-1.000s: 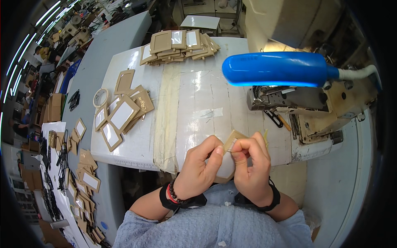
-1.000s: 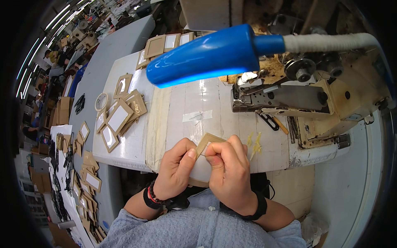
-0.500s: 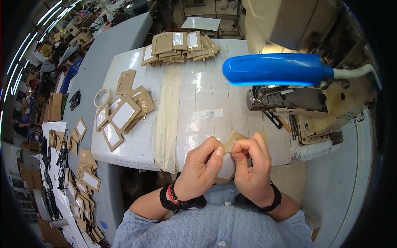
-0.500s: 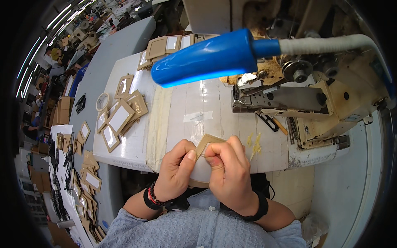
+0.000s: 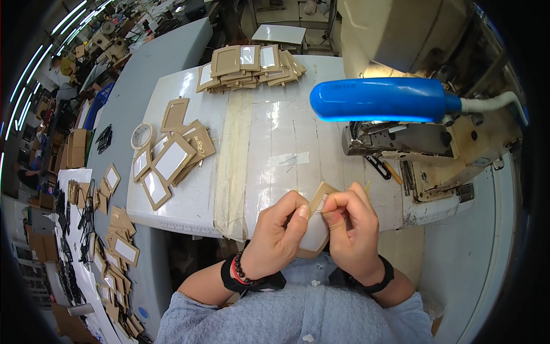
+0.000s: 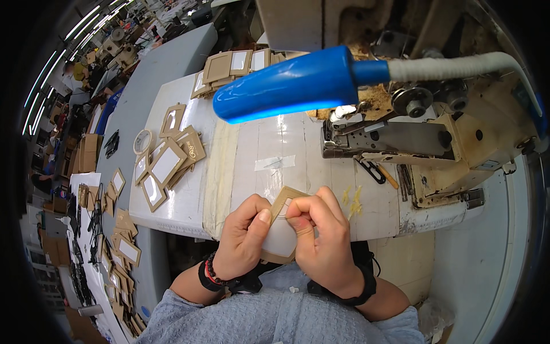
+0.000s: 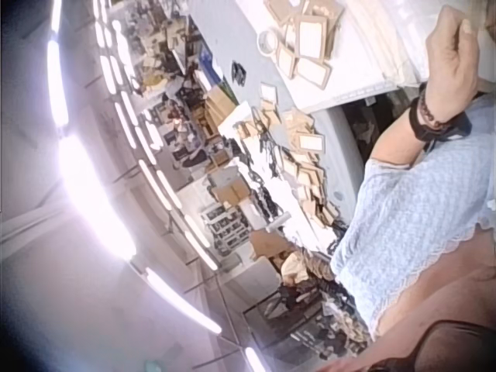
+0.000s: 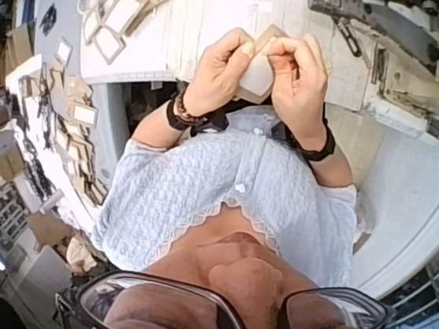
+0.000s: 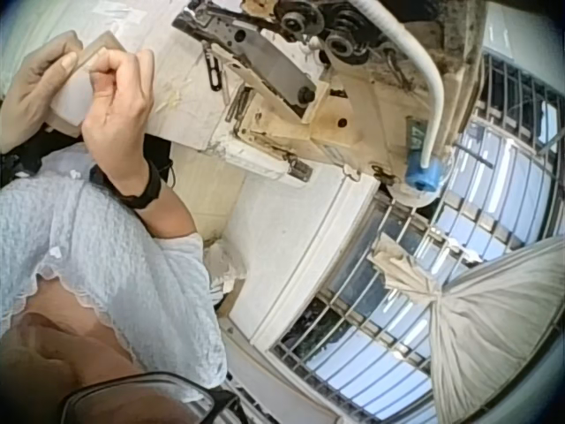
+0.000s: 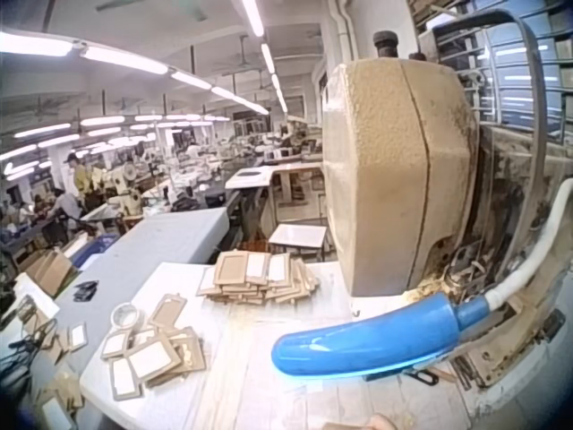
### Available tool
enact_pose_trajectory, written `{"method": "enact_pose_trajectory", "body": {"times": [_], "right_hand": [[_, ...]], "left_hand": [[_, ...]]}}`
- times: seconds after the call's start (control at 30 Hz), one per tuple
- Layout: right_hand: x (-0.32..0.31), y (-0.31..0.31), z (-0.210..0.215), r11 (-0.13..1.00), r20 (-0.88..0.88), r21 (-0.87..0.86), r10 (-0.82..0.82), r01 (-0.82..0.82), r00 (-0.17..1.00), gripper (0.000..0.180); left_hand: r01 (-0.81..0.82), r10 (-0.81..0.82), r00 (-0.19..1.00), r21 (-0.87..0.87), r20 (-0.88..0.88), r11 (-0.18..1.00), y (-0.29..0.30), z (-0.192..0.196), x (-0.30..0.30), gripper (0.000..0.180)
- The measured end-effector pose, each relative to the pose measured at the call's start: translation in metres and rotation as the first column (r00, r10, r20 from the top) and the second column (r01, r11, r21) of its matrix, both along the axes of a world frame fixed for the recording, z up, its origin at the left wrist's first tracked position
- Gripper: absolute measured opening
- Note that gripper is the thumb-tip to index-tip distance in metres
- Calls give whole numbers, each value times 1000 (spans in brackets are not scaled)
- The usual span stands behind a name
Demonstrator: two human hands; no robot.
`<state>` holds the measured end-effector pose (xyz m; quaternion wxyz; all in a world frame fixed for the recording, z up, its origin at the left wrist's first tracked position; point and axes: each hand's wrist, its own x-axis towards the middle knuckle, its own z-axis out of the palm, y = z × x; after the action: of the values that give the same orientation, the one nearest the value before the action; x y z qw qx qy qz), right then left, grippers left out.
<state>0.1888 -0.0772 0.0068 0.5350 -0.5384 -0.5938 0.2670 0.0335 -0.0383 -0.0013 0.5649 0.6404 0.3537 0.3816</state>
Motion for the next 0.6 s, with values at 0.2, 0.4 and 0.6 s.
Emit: {"method": "enact_pose_trajectory", "body": {"times": [0.2, 0.4, 0.6], "right_hand": [[0, 0, 1, 997, 104, 49, -60, 55, 993, 4], [-1, 0, 5, 991, 215, 116, -90, 66, 972, 7], [-1, 0, 5, 987, 247, 154, -84, 46, 965, 11]], "left_hand": [[-30, 30, 1000, 17, -3, 999, -1, 2, 1, 17], [-46, 46, 999, 14, -25, 999, -1, 2, 2, 16], [-60, 61, 997, 26, -39, 998, 0, 2, 1, 16]]}}
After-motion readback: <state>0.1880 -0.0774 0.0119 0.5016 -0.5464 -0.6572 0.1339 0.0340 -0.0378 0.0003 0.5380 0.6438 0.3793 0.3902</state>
